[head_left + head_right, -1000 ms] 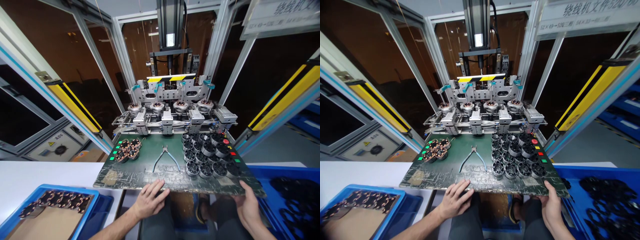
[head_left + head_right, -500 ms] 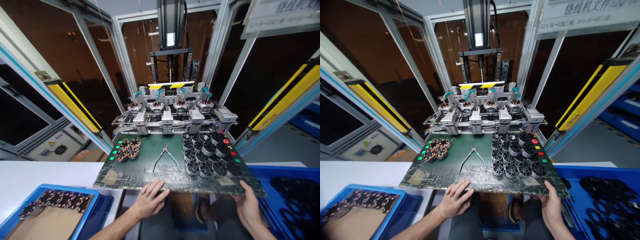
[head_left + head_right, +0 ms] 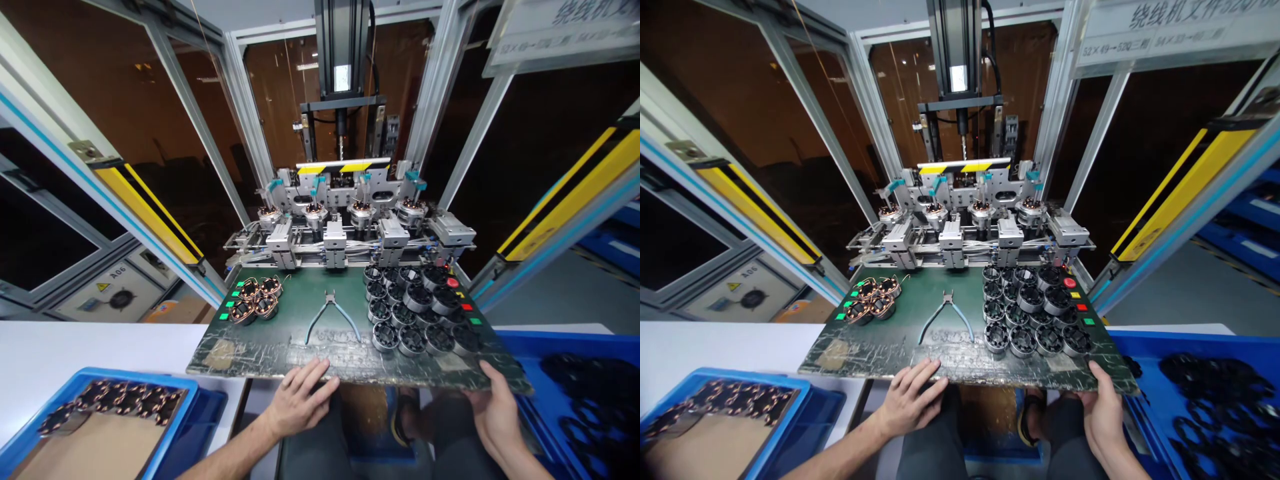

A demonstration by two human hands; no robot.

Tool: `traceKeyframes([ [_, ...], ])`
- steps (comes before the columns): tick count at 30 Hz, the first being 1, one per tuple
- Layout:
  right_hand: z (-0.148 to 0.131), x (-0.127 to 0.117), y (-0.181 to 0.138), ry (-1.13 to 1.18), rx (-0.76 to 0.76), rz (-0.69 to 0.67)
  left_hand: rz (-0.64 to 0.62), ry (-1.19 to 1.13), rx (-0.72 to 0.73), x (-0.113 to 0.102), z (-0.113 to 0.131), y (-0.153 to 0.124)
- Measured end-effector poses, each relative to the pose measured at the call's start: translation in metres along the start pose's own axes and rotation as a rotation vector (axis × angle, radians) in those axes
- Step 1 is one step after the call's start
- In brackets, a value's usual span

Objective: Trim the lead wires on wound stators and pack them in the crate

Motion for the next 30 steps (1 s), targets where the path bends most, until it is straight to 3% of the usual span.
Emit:
traceKeyframes([
  [30, -0.0005, -0.0001, -0.0001, 0.028, 0.016, -0.002, -0.018, 0.029, 0.005, 0.0006, 0.0003, -0.0010],
])
Point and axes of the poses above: each hand's wrist, its own y-axis towards the middle knuckle, its own x-axis out of the palm, z = x × y, the point moved 2 cm from there along y, towards the middle knuckle, and after that the axes turned 5 degrees about -z, right-handed, at the moved point
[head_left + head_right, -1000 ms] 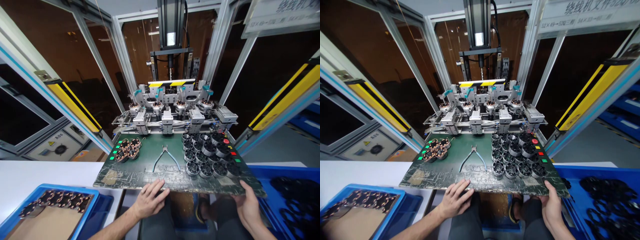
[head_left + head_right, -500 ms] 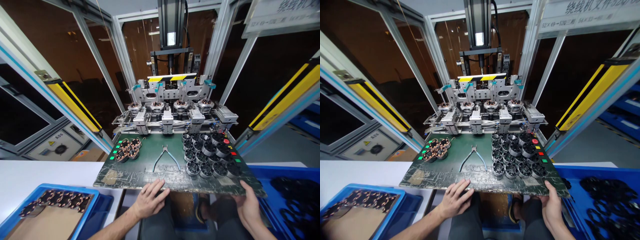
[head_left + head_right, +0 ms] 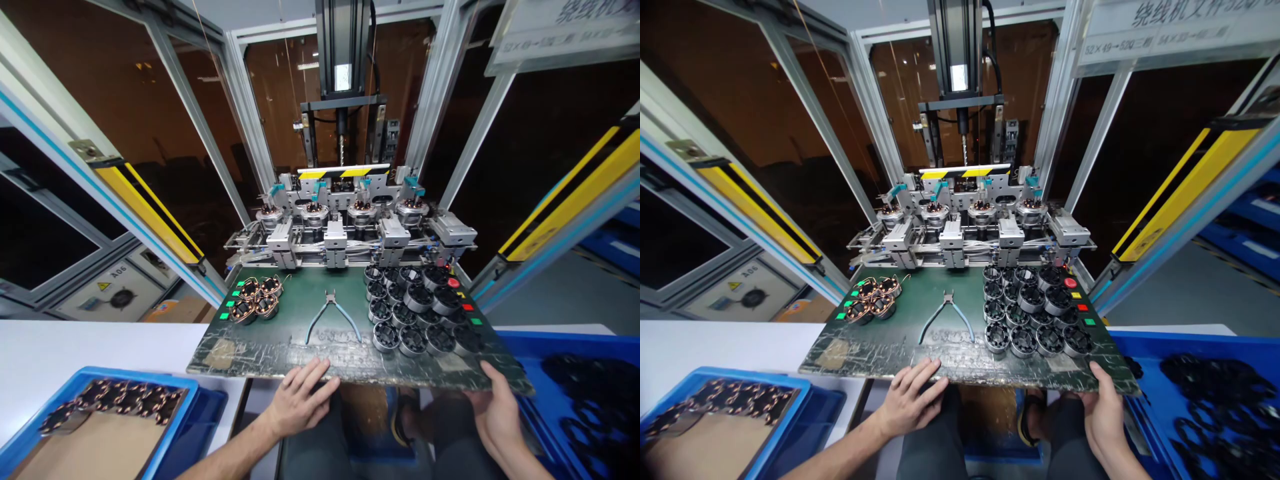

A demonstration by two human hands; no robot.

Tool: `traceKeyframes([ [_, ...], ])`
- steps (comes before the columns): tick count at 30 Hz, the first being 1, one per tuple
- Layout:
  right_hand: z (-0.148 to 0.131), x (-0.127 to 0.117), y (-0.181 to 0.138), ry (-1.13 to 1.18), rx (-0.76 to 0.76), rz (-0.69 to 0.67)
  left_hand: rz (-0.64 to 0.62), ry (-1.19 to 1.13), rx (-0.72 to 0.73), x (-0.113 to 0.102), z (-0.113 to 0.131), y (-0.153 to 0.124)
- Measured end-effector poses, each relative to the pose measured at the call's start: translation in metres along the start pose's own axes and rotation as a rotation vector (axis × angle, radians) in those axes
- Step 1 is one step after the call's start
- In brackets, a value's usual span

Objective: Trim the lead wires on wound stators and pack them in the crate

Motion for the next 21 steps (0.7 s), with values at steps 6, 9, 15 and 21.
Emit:
traceKeyframes([
  [6, 0.0020, -0.0012, 0.0012, -0.003, 0.005, -0.001, 0.000, -0.012, -0.006, -0.0010, -0.0003, 0.0006],
  [9, 0.0023, -0.0014, 0.0014, 0.000, 0.006, 0.009, 0.000, -0.034, -0.009, 0.0007, -0.0007, -0.0021],
  [15, 0.0017, -0.0035, 0.0020, -0.009, 0.018, 0.004, 0.012, -0.049, -0.005, 0.0009, -0.0002, -0.0008],
  [21, 0.0040, -0.0059, 0.0043, -0.017, -0.002, 0.014, 0.020, -0.059, -0.005, -0.0012, -0.0005, 0.0039],
])
Point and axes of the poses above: each hand's wrist, its own y-axis towards the middle knuckle, its own x-axis out of the palm, z = x × y, the point moved 2 cm from there along y, towards the middle knuckle, and after that the axes turned 5 degrees about -z, right-handed, at the moved point
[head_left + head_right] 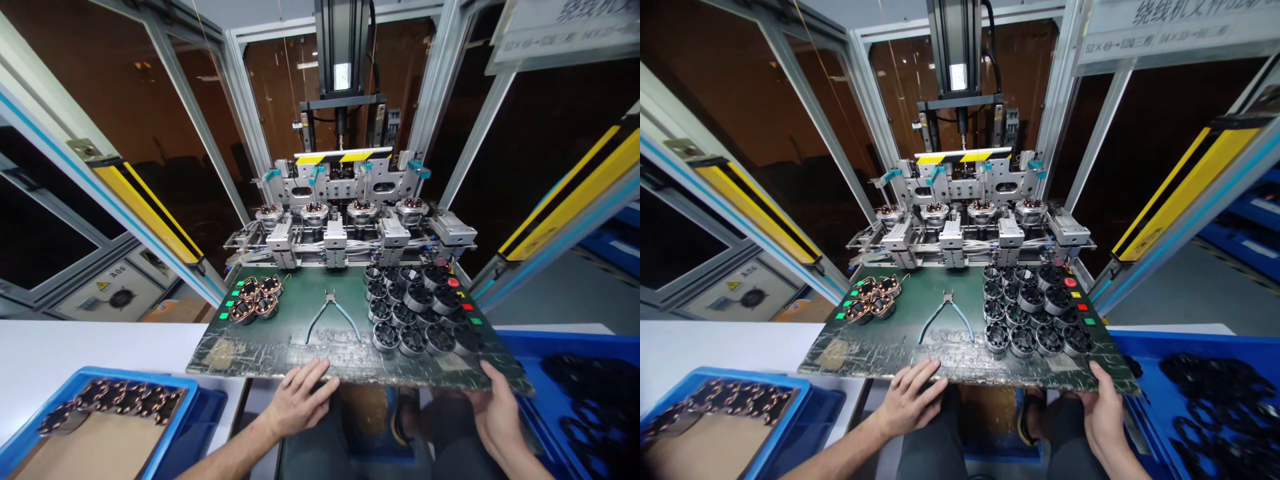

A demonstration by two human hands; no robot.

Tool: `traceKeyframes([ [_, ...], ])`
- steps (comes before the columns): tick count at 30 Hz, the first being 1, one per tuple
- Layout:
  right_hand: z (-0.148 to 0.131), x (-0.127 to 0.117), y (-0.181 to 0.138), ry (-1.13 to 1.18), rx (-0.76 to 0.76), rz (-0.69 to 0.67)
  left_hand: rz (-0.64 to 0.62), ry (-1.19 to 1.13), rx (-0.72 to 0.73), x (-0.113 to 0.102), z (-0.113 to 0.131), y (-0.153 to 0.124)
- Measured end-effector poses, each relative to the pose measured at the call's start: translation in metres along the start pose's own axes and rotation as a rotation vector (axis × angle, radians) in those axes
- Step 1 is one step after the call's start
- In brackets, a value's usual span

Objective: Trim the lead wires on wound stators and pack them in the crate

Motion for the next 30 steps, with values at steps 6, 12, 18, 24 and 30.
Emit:
traceKeyframes([
  [6, 0.0009, 0.0002, 0.0008, -0.010, -0.019, -0.027, -0.001, 0.008, 0.002, -0.0009, 0.0000, -0.0011],
  [12, 0.0011, 0.0013, -0.0004, -0.008, -0.021, -0.019, -0.002, 0.010, 0.003, -0.0013, -0.0002, -0.0008],
  [18, -0.0009, 0.0025, -0.0002, -0.006, -0.012, -0.021, -0.004, 0.013, 0.005, -0.0010, 0.0002, -0.0001],
  [24, -0.0009, 0.0013, 0.0006, -0.009, 0.006, -0.007, -0.009, 0.016, 0.007, -0.0015, 0.0000, 0.0001],
  [30, -0.0020, 0.0040, -0.0022, 0.005, -0.002, -0.009, -0.004, 0.024, 0.006, -0.0024, 0.0002, 0.0013],
])
Point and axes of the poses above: each hand's wrist, its own y-axis towards the middle knuckle, its own x-axis out of the palm, z = x × y, the point moved 2 cm from there along y, towards the middle knuckle, and after that the axes turned 5 degrees about -z, right-handed, at the moved point
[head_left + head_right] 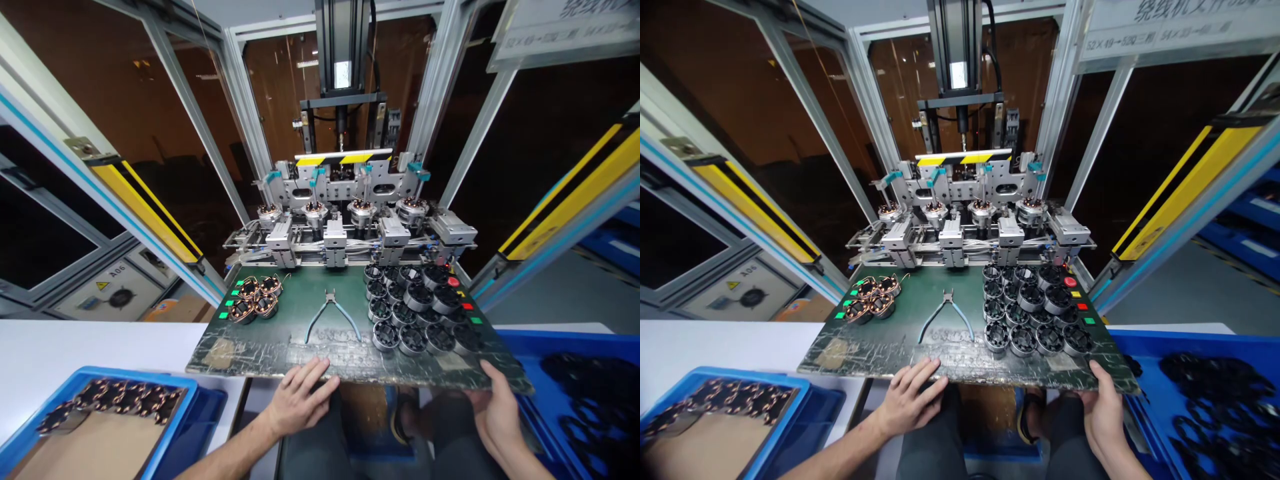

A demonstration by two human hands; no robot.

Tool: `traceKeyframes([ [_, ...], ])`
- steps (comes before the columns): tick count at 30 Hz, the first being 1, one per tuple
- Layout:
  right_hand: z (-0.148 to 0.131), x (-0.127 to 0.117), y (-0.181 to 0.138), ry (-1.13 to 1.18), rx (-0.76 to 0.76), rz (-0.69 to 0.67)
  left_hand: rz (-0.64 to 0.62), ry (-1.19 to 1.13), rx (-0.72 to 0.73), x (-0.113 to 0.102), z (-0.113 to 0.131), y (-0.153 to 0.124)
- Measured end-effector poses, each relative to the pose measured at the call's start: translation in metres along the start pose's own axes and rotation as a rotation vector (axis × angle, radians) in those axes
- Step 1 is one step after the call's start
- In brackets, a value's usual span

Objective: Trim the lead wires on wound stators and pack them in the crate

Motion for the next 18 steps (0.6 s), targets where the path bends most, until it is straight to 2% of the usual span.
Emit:
traceKeyframes([
  [18, -0.0013, -0.0004, 0.0003, 0.017, 0.010, -0.013, -0.001, -0.001, -0.009, 0.0031, -0.0001, -0.0047],
])
Point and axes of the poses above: each hand's wrist, its own y-axis towards the middle knuckle, its own x-axis out of the palm, z = x × y, the point moved 2 cm from there along y, towards the middle knuckle, and after that the axes turned 5 degrees about -z, right-handed, at the moved point
